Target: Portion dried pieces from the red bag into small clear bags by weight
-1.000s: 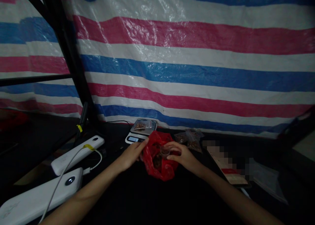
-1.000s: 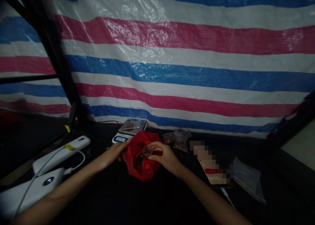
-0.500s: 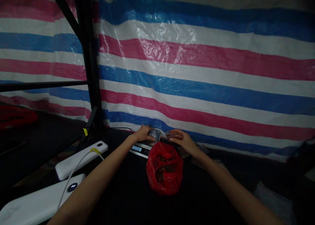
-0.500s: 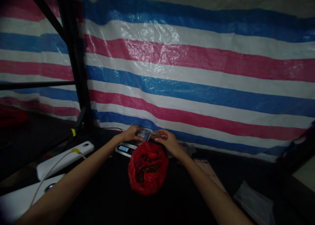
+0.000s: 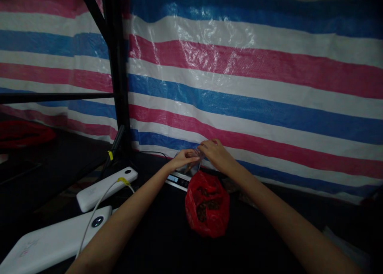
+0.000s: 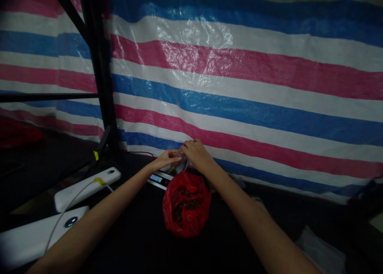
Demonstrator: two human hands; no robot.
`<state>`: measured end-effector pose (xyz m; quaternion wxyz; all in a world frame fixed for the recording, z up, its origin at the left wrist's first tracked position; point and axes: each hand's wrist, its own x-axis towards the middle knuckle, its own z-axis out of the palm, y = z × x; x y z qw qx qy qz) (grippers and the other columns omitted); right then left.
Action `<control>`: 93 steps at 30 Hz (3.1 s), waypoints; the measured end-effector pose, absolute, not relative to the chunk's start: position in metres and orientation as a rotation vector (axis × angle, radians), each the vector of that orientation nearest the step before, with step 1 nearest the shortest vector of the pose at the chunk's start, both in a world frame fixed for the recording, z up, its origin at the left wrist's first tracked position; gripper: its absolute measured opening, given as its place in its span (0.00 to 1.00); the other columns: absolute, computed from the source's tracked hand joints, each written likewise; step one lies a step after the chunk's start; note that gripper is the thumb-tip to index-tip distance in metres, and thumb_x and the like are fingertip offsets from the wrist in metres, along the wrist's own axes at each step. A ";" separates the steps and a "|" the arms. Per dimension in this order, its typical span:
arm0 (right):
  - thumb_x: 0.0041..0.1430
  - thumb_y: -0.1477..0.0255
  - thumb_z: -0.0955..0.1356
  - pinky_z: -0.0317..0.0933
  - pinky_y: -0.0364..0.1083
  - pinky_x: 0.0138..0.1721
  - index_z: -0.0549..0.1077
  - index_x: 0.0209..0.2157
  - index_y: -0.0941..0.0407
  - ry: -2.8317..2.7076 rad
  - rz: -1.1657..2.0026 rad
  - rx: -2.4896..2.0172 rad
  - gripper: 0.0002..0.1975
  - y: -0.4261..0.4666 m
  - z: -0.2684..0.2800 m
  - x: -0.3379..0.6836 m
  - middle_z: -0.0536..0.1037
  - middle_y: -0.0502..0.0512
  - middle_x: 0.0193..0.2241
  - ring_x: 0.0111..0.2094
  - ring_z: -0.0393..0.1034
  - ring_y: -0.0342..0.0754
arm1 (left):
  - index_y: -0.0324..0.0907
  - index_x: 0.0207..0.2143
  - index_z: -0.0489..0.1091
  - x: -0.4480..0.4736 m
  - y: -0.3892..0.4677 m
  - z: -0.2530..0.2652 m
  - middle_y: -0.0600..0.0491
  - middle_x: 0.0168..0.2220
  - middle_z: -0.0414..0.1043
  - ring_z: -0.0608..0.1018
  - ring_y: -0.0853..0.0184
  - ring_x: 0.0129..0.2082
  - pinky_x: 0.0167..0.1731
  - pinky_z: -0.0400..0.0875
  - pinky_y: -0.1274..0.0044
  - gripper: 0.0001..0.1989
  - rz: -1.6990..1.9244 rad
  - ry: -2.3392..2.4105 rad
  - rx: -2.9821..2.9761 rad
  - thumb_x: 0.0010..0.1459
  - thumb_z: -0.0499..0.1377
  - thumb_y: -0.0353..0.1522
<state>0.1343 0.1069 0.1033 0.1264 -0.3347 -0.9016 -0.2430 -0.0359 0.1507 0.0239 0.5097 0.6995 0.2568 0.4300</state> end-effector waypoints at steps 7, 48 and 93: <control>0.56 0.82 0.57 0.55 0.53 0.43 0.65 0.42 0.62 -2.624 -0.895 -0.999 0.13 0.097 0.108 0.135 0.69 0.65 0.40 0.43 0.62 0.56 | 0.34 0.39 0.68 -0.039 0.150 0.025 0.51 0.28 0.71 0.72 0.69 0.28 0.30 0.64 0.79 0.24 0.985 0.615 1.670 0.45 0.60 0.43; 0.53 0.62 0.62 0.54 0.54 0.49 0.63 0.49 0.47 -2.429 0.043 -1.753 0.20 -0.028 0.041 0.235 0.70 0.50 0.48 0.48 0.64 0.53 | 0.40 0.32 0.70 -0.075 0.162 0.003 0.50 0.41 0.63 0.65 0.67 0.43 0.47 0.59 0.74 0.17 1.755 1.525 2.171 0.61 0.43 0.34; 0.43 0.59 0.68 0.53 0.56 0.50 0.62 0.51 0.51 -2.427 0.164 -1.753 0.31 -0.017 0.048 0.229 0.65 0.57 0.51 0.52 0.58 0.57 | 0.40 0.31 0.70 -0.068 0.152 0.018 0.49 0.39 0.65 0.67 0.65 0.42 0.45 0.60 0.73 0.18 1.665 1.513 2.268 0.61 0.42 0.34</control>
